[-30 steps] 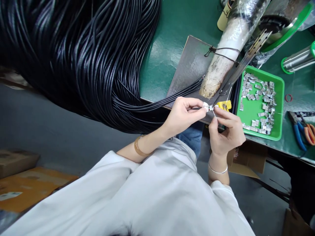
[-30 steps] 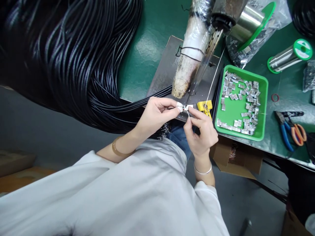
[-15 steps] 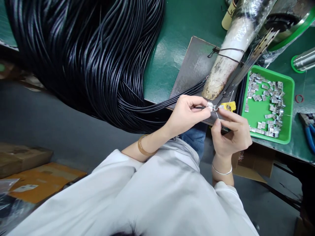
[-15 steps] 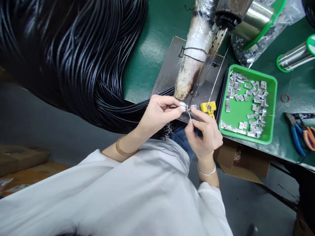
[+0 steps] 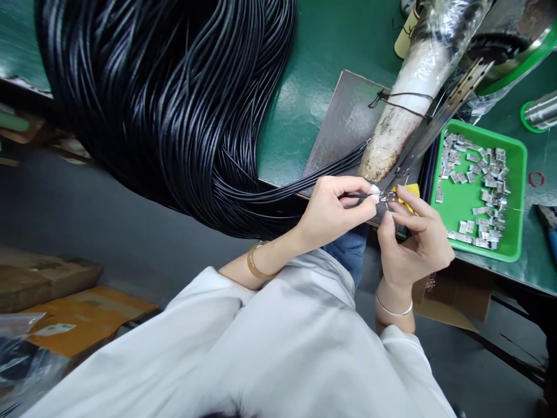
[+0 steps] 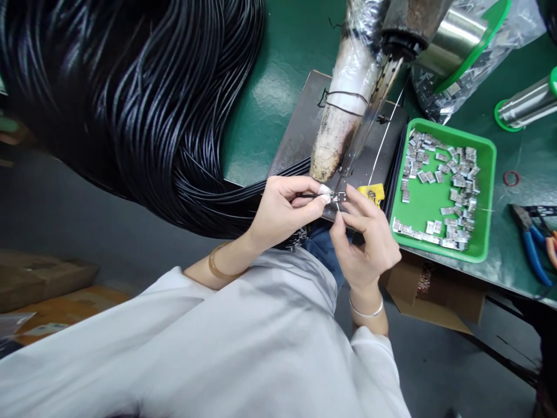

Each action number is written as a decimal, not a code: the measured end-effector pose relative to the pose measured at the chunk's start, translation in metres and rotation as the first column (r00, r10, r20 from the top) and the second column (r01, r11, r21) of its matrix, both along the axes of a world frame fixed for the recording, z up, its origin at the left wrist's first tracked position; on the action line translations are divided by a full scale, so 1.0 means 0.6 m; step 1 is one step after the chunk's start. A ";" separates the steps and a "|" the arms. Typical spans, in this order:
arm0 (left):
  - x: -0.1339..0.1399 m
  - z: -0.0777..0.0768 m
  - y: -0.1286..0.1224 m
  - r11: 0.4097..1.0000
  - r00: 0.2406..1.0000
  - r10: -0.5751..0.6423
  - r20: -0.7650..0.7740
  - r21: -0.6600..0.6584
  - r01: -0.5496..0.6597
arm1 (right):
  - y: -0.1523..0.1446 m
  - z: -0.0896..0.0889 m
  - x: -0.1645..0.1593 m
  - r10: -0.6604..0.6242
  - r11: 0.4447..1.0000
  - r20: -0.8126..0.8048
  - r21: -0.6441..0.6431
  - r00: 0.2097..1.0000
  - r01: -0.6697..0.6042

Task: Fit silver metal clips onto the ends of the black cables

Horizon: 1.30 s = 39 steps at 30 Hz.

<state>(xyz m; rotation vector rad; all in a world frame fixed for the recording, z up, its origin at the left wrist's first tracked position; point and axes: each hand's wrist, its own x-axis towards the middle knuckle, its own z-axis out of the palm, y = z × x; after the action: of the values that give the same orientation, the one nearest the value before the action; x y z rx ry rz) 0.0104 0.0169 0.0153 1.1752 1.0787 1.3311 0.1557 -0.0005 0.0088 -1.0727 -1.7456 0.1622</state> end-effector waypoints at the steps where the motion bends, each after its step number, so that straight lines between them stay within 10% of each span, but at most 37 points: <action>1: -0.001 -0.002 0.001 0.999 1.000 -0.021 -0.001 -0.027 0.021 | -0.001 -0.003 0.001 0.012 1.000 -0.016 -0.004 1.000 -0.012; 39: -0.010 -0.010 0.001 0.983 0.985 -0.164 0.061 -0.076 0.168 | -0.003 0.000 0.010 -0.038 0.997 0.166 0.080 0.985 0.025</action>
<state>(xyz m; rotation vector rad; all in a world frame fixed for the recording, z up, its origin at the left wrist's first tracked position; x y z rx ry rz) 0.0046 0.0175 0.0094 1.1370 0.9646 1.1730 0.1617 -0.0026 0.0090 -1.0823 -1.8682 -0.0162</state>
